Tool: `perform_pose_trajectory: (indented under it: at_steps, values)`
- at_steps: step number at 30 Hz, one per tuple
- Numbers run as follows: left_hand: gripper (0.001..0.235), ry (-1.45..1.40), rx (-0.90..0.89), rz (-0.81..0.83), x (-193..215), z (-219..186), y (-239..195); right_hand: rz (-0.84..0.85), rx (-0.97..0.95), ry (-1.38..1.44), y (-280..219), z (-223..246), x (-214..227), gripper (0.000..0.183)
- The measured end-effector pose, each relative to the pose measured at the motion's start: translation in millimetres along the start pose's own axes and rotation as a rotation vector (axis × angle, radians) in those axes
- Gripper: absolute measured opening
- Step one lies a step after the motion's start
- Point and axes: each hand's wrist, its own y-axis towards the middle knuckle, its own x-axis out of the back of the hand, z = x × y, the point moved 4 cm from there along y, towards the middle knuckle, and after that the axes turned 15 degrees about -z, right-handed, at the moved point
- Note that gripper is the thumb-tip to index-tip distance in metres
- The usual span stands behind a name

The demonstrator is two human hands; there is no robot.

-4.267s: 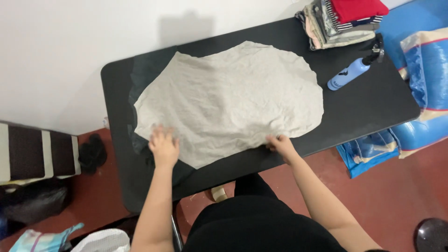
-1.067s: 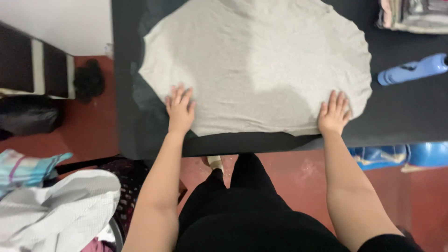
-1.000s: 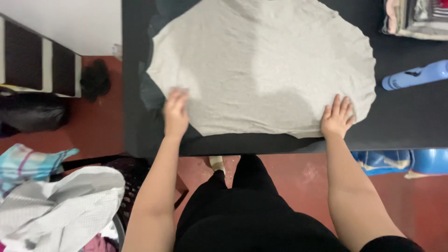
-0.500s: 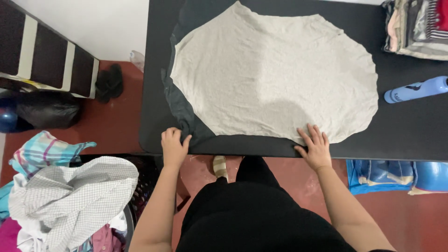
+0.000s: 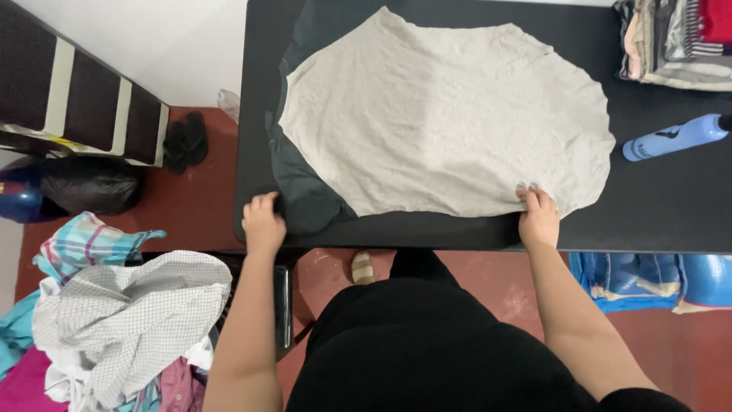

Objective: Folding a t-shirt on a table.

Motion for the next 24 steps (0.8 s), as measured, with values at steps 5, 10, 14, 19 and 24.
perform_pose_trajectory:
  at_steps: [5, 10, 14, 19, 24]
  values:
    - [0.072, 0.315, -0.151, 0.012, -8.0, -59.1, -4.6, 0.013, -0.007, 0.03, -3.4, 10.2, 14.9, 0.054]
    - [0.053, 0.288, -0.122, 0.002, -42.2, -38.6, 0.8, -0.093, 0.001, 0.12, -5.3, 6.5, 15.5, 0.06]
    - [0.028, 0.127, -0.195, -0.294, -49.0, -14.6, 21.3, -0.155, -0.002, 0.13, -4.7, 5.9, 10.1, 0.056]
    - [0.026, -0.711, 0.188, -0.435, -12.9, -38.3, 46.3, -0.2, -0.062, 0.127, 2.7, 1.0, 0.1, 0.044]
    - [0.014, -0.983, 0.398, -0.224, -7.4, -70.5, 81.8, -0.204, -0.105, 0.11, 3.7, -4.0, -8.5, 0.037]
